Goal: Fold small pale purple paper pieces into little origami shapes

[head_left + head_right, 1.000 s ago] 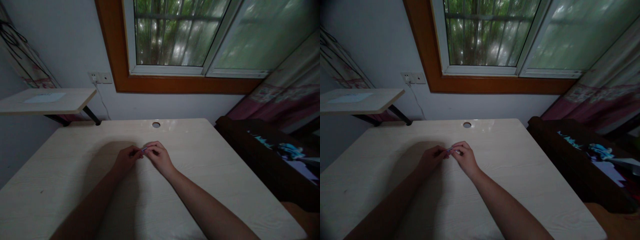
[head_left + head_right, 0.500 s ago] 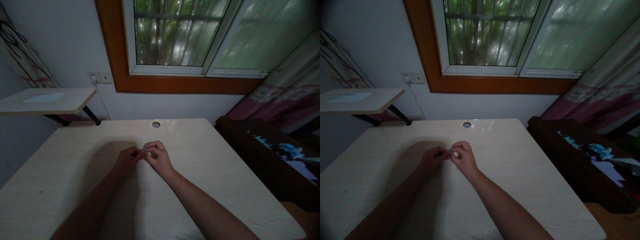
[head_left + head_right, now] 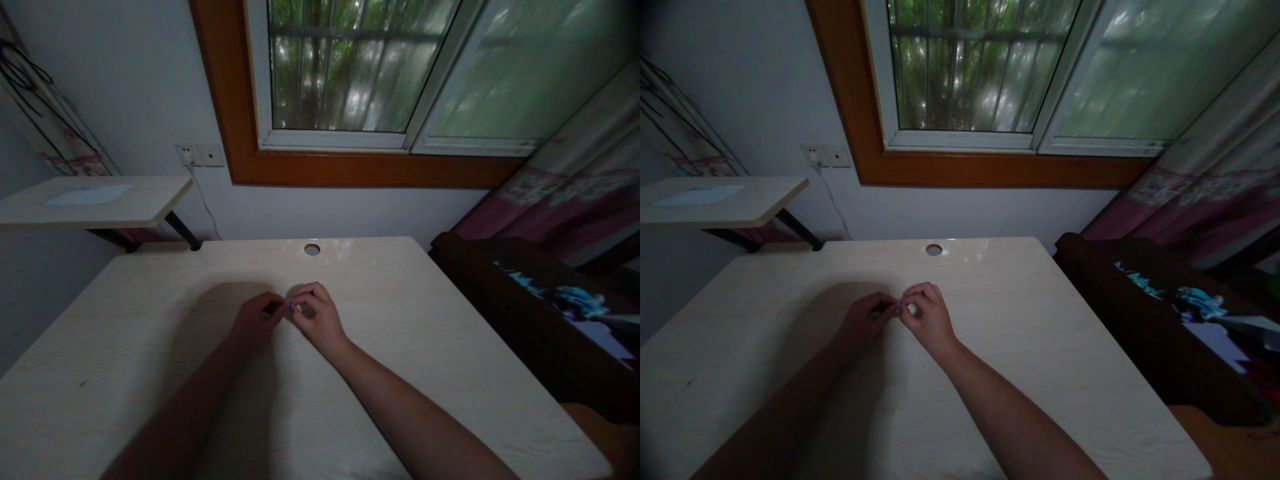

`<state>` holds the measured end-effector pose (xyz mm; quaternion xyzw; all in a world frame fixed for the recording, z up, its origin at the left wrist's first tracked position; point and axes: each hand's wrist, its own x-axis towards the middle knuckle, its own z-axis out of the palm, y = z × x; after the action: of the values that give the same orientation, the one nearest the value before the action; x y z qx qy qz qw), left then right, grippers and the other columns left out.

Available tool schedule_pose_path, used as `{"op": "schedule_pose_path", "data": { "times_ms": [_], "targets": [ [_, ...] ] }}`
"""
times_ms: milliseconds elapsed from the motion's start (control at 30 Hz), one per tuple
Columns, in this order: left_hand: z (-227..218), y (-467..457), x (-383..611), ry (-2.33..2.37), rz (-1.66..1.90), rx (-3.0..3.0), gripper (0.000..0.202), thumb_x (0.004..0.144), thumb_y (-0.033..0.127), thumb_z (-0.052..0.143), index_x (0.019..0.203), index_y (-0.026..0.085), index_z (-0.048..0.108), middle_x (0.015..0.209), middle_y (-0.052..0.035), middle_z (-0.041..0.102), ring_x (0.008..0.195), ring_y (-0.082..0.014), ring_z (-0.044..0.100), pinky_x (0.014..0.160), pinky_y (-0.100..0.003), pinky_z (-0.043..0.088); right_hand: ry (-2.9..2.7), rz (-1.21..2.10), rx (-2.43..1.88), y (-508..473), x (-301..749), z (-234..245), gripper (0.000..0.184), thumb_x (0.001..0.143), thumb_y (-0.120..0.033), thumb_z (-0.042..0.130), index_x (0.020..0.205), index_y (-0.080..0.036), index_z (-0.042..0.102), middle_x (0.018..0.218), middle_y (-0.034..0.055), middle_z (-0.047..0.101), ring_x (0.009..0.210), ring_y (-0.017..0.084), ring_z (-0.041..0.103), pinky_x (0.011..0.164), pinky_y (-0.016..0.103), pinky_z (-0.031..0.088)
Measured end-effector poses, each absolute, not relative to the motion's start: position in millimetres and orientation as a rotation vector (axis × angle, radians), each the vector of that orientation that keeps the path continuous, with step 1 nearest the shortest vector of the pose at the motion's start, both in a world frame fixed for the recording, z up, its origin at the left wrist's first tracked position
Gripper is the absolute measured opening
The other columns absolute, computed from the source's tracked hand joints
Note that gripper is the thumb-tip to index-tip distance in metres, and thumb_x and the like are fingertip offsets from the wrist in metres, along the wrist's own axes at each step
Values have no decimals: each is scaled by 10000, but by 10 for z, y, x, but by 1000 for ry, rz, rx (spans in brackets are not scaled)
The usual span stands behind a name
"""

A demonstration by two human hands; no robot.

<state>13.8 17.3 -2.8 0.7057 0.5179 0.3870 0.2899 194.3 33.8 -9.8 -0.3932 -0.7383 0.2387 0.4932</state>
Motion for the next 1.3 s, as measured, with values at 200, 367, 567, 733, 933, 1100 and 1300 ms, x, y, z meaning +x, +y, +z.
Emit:
{"op": "schedule_pose_path", "data": {
  "times_ms": [200, 367, 567, 733, 933, 1100, 1300],
  "targets": [
    [7, 172, 130, 1260, 1100, 1979, 167, 880, 284, 579, 983, 211, 689, 894, -52, 654, 770, -150, 624, 721, -245, 497, -1794, 586, -939, 338, 1937, -109, 96, 785, -156, 665, 813, -245, 691, 926, 56, 626, 920, 215, 579, 841, 384, 462],
    [4, 183, 122, 1266, 1108, 1984, 172, 890, 308, 572, 931, 208, 707, 868, -57, 652, 799, -165, 617, 720, -252, 490, -1793, 610, -905, 335, 1929, -107, 104, 791, -146, 656, 829, -237, 688, 924, 54, 615, 909, 200, 587, 825, 358, 477],
    [16, 184, 118, 1300, 1101, 1957, 158, 882, 309, 584, 903, 200, 696, 851, -53, 654, 778, -164, 616, 713, -256, 482, -1771, 666, -881, 333, 1924, -109, 106, 792, -136, 638, 813, -230, 682, 919, 52, 595, 867, 180, 591, 734, 308, 493],
    [-25, 197, 96, 1303, 1103, 1910, 134, 875, 289, 589, 906, 198, 682, 840, -41, 660, 753, -153, 621, 695, -247, 484, -1768, 687, -906, 322, 1920, -100, 107, 787, -130, 630, 807, -223, 679, 930, 59, 589, 835, 172, 585, 666, 281, 495],
    [-70, 214, 88, 1320, 1109, 1895, 95, 864, 250, 599, 894, 191, 668, 807, -21, 648, 739, -141, 621, 678, -239, 477, -1761, 663, -891, 329, 1923, -121, 109, 771, -109, 641, 794, -213, 663, 914, 47, 585, 794, 155, 572, 627, 263, 489],
    [-67, 213, 92, 1306, 1114, 1865, 90, 860, 260, 606, 877, 183, 649, 818, -22, 637, 726, -136, 612, 670, -241, 481, -1761, 617, -892, 332, 1931, -128, 122, 779, -92, 635, 784, -213, 645, 918, 48, 582, 790, 156, 574, 624, 267, 501],
    [-58, 204, 90, 1279, 1117, 1833, 90, 870, 261, 592, 859, 178, 627, 804, -21, 633, 723, -135, 597, 671, -239, 476, -1829, 539, -869, 298, 1931, -105, 117, 804, -114, 637, 844, -224, 637, 949, 56, 584, 878, 181, 588, 724, 315, 527]
  ]
}}
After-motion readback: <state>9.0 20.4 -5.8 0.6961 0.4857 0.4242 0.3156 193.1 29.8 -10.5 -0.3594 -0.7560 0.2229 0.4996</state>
